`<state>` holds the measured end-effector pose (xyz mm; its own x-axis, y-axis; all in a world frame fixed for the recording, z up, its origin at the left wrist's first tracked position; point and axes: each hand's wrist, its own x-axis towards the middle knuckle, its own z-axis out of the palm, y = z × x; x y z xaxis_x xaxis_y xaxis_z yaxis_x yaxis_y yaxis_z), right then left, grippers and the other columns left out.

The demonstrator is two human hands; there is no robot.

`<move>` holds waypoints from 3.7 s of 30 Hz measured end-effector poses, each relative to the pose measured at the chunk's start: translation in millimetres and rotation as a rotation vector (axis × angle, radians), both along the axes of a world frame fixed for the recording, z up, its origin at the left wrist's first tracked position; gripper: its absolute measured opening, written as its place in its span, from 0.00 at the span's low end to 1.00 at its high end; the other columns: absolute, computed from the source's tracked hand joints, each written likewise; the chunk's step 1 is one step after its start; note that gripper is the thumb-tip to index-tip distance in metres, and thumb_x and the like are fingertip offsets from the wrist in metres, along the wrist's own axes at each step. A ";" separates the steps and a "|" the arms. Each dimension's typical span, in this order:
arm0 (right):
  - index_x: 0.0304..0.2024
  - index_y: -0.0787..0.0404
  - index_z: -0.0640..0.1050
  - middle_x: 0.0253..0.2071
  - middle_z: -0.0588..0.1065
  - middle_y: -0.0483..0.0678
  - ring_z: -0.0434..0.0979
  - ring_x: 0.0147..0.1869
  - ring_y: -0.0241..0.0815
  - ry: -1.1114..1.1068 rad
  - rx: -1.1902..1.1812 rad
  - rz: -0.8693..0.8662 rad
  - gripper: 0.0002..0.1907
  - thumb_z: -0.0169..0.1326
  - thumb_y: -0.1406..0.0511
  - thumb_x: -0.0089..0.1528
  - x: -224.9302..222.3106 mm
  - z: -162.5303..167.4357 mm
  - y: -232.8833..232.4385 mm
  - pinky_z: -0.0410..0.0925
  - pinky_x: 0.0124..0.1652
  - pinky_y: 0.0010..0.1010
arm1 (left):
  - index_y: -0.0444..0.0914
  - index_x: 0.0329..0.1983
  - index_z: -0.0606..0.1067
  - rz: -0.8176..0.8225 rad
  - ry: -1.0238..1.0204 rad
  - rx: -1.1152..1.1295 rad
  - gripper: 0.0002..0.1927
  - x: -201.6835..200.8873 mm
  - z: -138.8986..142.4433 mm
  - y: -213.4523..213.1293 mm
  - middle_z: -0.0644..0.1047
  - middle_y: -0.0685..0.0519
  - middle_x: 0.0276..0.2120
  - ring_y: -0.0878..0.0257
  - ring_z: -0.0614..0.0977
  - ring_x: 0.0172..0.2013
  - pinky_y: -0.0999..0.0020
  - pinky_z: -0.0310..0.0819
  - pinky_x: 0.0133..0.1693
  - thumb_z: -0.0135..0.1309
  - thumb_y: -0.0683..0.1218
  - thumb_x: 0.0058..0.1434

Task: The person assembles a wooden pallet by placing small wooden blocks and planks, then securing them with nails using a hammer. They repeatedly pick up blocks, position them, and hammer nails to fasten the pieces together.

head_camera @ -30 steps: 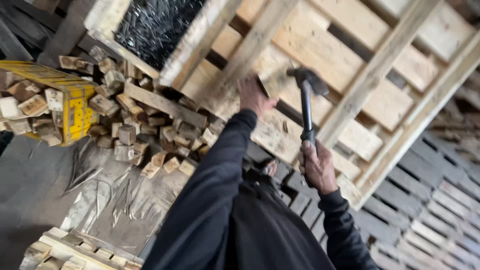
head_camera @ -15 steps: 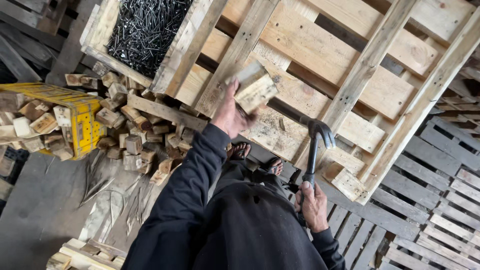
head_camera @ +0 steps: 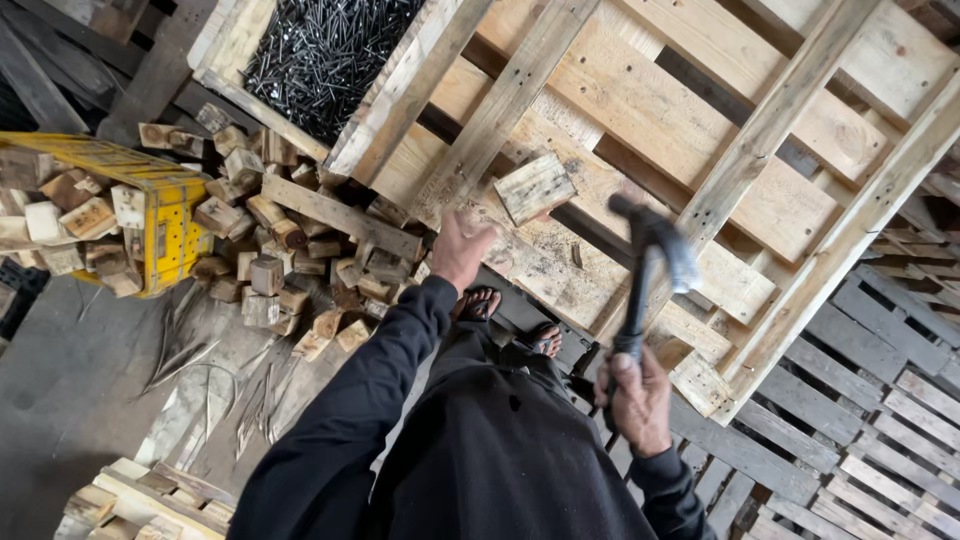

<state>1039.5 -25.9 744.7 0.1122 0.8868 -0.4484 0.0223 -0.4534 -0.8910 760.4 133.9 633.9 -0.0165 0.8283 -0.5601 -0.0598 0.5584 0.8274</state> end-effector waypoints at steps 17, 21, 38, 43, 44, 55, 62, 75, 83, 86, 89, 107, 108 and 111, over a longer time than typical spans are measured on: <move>0.46 0.64 0.73 0.24 0.70 0.46 0.68 0.21 0.36 -0.316 -0.130 0.142 0.12 0.49 0.60 0.71 -22.3 20.2 74.5 0.65 0.21 0.28 | 0.25 0.67 0.52 -0.206 0.964 0.659 0.67 41.0 -27.7 52.6 0.56 0.26 0.69 0.37 0.57 0.70 0.32 0.30 0.69 0.68 0.78 0.47; 0.49 0.66 0.70 0.30 0.76 0.46 0.76 0.26 0.37 -0.007 0.274 -0.046 0.18 0.49 0.57 0.70 -4.3 65.7 57.6 0.69 0.23 0.28 | 0.31 0.68 0.56 -0.308 0.904 0.471 0.64 47.0 -21.9 48.0 0.57 0.29 0.70 0.39 0.56 0.72 0.34 0.28 0.70 0.67 0.76 0.42; 0.40 0.62 0.73 0.19 0.71 0.46 0.72 0.20 0.34 -0.475 -0.093 0.298 0.17 0.48 0.54 0.69 -11.0 -41.3 61.3 0.66 0.22 0.27 | 0.28 0.72 0.47 -0.356 0.930 0.311 0.71 54.2 -14.1 52.8 0.53 0.31 0.72 0.43 0.55 0.73 0.40 0.31 0.72 0.64 0.77 0.42; 0.38 0.65 0.77 0.21 0.72 0.47 0.71 0.23 0.33 -0.491 -0.066 0.248 0.22 0.52 0.51 0.70 23.1 -27.8 70.0 0.66 0.24 0.30 | 0.27 0.73 0.40 -0.402 0.957 0.340 0.74 47.0 -6.8 50.6 0.49 0.30 0.72 0.36 0.50 0.73 0.42 0.35 0.68 0.68 0.75 0.45; 0.37 0.66 0.77 0.20 0.72 0.47 0.71 0.22 0.34 -0.486 -0.079 0.232 0.23 0.53 0.51 0.69 38.1 -23.6 65.1 0.66 0.23 0.30 | 0.26 0.75 0.39 -0.354 0.874 0.360 0.73 45.9 -4.7 47.7 0.51 0.29 0.72 0.33 0.51 0.72 0.41 0.36 0.69 0.72 0.69 0.47; 0.52 0.61 0.83 0.35 0.80 0.57 0.80 0.38 0.54 -1.211 -0.101 0.199 0.30 0.64 0.43 0.65 248.4 -54.3 -5.4 0.71 0.40 0.45 | 0.36 0.71 0.60 -0.314 0.744 0.527 0.50 38.7 28.3 44.9 0.71 0.37 0.62 0.46 0.74 0.61 0.48 0.70 0.62 0.74 0.46 0.49; 0.54 0.64 0.81 0.48 0.80 0.56 0.80 0.51 0.51 -1.507 0.298 0.210 0.17 0.63 0.60 0.68 272.0 -109.2 -34.1 0.74 0.48 0.42 | 0.32 0.67 0.66 0.061 -0.103 0.043 0.37 55.0 27.6 -39.7 0.78 0.39 0.55 0.48 0.82 0.46 0.59 0.79 0.41 0.60 0.54 0.58; 0.45 0.65 0.81 0.39 0.81 0.56 0.82 0.42 0.55 -0.479 0.149 0.458 0.12 0.58 0.63 0.64 72.0 -42.0 -84.0 0.74 0.42 0.40 | 0.39 0.67 0.68 -0.835 0.566 0.484 0.46 119.8 -31.5 -107.1 0.72 0.45 0.63 0.48 0.70 0.62 0.54 0.64 0.66 0.74 0.45 0.42; 0.52 0.65 0.79 0.40 0.81 0.57 0.83 0.43 0.52 -0.514 -0.120 0.218 0.15 0.55 0.63 0.67 58.3 -64.7 -125.8 0.74 0.42 0.39 | 0.36 0.77 0.61 -1.029 0.356 0.738 0.38 104.7 -44.9 -52.4 0.55 0.31 0.73 0.37 0.60 0.70 0.48 0.55 0.67 0.65 0.48 0.68; 0.61 0.63 0.72 0.39 0.82 0.55 0.84 0.40 0.46 -0.299 -0.360 0.118 0.22 0.54 0.60 0.67 30.9 -76.5 -120.4 0.75 0.41 0.36 | 0.45 0.68 0.72 -1.024 0.651 0.613 0.22 114.4 -38.3 -24.6 0.66 0.45 0.70 0.52 0.74 0.62 0.63 0.70 0.66 0.52 0.44 0.71; 0.71 0.64 0.58 0.49 0.77 0.59 0.80 0.45 0.49 -0.251 -0.275 -0.027 0.39 0.57 0.58 0.63 -7.9 -99.2 -100.4 0.74 0.44 0.38 | 0.46 0.65 0.74 -1.374 0.644 0.527 0.26 130.8 -34.5 -12.5 0.63 0.45 0.73 0.52 0.77 0.55 0.63 0.78 0.52 0.40 0.34 0.68; 0.68 0.45 0.58 0.64 0.56 0.68 0.64 0.65 0.72 -0.868 -0.068 0.387 0.49 0.69 0.54 0.50 -53.5 -138.9 55.9 0.68 0.56 0.57 | 0.36 0.47 0.78 -0.759 0.957 0.260 0.20 -60.4 -36.6 -79.2 0.82 0.46 0.40 0.54 0.82 0.41 0.58 0.76 0.44 0.60 0.57 0.66; 0.69 0.45 0.59 0.64 0.57 0.66 0.66 0.64 0.70 -0.955 -0.005 0.566 0.48 0.68 0.55 0.50 -50.5 -136.1 62.2 0.69 0.56 0.57 | 0.36 0.49 0.78 -0.557 0.843 0.416 0.20 -57.4 -32.5 -56.4 0.83 0.46 0.42 0.55 0.83 0.41 0.59 0.75 0.44 0.62 0.54 0.62; 0.68 0.44 0.62 0.65 0.59 0.62 0.67 0.62 0.66 -1.137 0.182 0.986 0.43 0.65 0.57 0.52 -29.0 -121.2 70.1 0.67 0.56 0.59 | 0.36 0.59 0.74 -0.411 0.701 0.402 0.26 -43.8 -20.4 3.6 0.81 0.47 0.45 0.58 0.83 0.41 0.61 0.79 0.44 0.62 0.51 0.60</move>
